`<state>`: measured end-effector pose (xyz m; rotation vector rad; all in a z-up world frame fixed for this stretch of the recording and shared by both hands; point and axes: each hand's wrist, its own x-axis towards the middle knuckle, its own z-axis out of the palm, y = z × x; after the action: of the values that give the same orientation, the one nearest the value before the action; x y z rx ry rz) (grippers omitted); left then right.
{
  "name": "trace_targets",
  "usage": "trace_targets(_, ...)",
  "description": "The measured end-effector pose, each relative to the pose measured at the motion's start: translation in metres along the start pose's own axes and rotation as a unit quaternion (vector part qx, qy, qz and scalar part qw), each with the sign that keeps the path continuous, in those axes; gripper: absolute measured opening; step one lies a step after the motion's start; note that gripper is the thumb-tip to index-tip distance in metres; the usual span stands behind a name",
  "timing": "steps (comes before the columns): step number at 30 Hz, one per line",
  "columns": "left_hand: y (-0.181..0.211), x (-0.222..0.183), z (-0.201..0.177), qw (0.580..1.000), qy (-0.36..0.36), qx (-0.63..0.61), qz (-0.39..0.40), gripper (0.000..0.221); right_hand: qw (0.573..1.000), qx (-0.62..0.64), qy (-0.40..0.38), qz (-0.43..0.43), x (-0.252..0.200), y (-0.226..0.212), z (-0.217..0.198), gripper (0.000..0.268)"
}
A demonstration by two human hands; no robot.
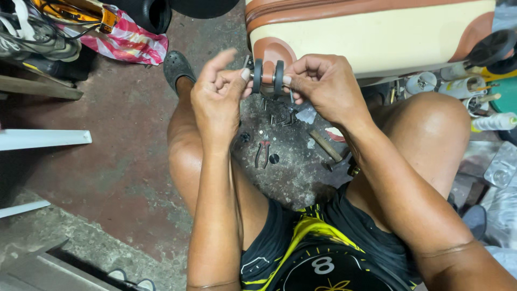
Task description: The person assembles and repairs a set of dual luggage wheels, placing the wheels into the housing, inserting a metal axle pin through them, and securing the assembly to a suitcase using screws.
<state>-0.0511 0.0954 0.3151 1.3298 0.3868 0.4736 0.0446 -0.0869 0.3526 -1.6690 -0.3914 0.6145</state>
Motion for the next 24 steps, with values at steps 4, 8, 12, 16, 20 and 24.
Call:
trace_targets(4, -0.004, 0.006, -0.009, 0.992, -0.045, -0.079, -0.086, 0.046, 0.999, -0.031, 0.007, -0.006, -0.001, -0.001, -0.002, 0.007)
trace_targets(8, -0.003, 0.006, -0.013, 0.988, -0.071, -0.079, -0.108, 0.045, 0.992, -0.122, 0.017, -0.029, -0.003, -0.004, -0.006, 0.007)
trace_targets(12, 0.006, 0.002, -0.011, 0.994, -0.103, -0.030, -0.027, 0.036, 0.999, -0.017, -0.035, 0.023, 0.004, -0.010, -0.011, 0.006)
trace_targets(16, 0.025, -0.007, -0.007, 0.983, -0.058, 0.147, 0.089, 0.018, 0.997, 0.007, -0.047, 0.059, 0.007, -0.012, -0.013, 0.005)
trace_targets(20, 0.037, -0.027, -0.003, 0.935, 0.001, 0.282, 0.215, 0.018, 0.999, -0.013, -0.027, 0.024, 0.002, -0.004, -0.012, 0.006)
trace_targets(24, 0.045, -0.032, 0.005, 0.963, -0.014, 0.227, 0.143, 0.023, 0.999, -0.023, -0.022, 0.007, 0.004, -0.006, -0.010, 0.006)
